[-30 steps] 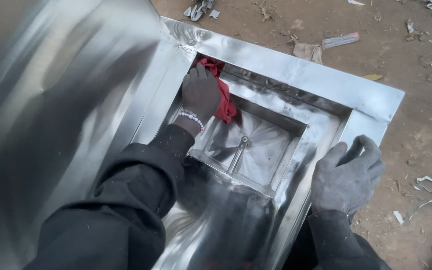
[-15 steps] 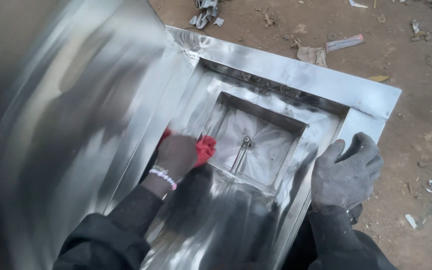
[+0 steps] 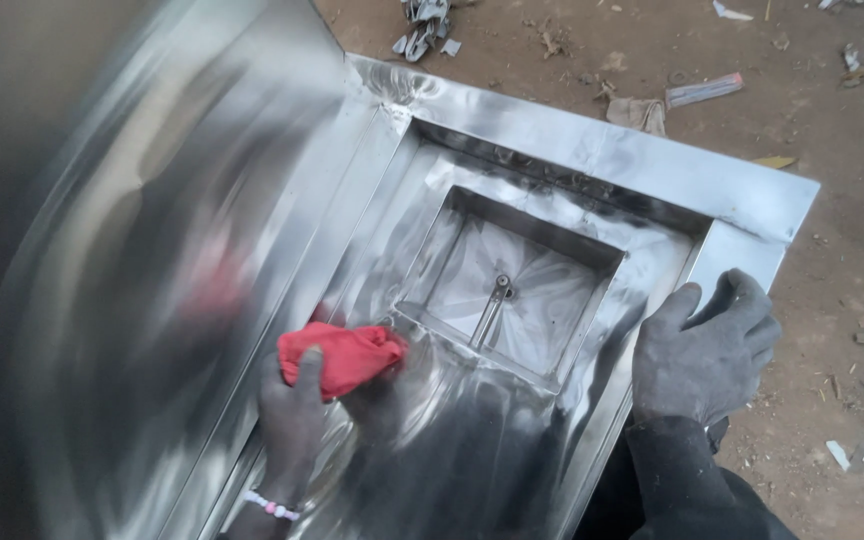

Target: Cleaning and polishing a stainless steel sink unit with a red cloth

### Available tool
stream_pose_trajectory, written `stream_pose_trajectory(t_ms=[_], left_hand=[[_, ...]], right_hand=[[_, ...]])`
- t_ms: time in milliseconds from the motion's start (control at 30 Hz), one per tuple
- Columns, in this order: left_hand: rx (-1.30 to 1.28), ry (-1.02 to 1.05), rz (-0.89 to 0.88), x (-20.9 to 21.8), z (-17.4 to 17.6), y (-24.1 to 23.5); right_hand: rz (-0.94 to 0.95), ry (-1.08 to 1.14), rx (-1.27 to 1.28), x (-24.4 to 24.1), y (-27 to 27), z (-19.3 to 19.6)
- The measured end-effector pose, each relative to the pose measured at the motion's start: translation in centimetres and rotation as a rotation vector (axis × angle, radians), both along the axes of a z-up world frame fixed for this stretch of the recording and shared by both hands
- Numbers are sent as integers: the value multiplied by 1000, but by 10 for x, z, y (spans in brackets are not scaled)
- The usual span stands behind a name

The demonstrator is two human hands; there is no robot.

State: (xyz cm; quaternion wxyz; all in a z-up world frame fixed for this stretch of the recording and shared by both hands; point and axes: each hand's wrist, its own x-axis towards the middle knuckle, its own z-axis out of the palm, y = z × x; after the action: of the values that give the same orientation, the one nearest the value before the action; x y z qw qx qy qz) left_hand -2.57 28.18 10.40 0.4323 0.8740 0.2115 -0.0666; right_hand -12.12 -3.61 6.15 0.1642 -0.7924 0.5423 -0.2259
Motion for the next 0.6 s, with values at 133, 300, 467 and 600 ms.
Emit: stream_pose_trajectory(t_ms=[133, 300, 467, 600], left_hand=[[134, -182, -296, 30, -18, -29], [125, -432, -556, 125, -62, -109], [489, -611, -759, 186, -123, -164], [694, -475, -755, 191, -131, -186]], right_hand=[[-23, 22, 62, 1, 0, 5], [-29, 39, 86, 2, 0, 6], [-34, 61, 159, 5, 1, 15], [-60, 76, 190, 8, -2, 17]])
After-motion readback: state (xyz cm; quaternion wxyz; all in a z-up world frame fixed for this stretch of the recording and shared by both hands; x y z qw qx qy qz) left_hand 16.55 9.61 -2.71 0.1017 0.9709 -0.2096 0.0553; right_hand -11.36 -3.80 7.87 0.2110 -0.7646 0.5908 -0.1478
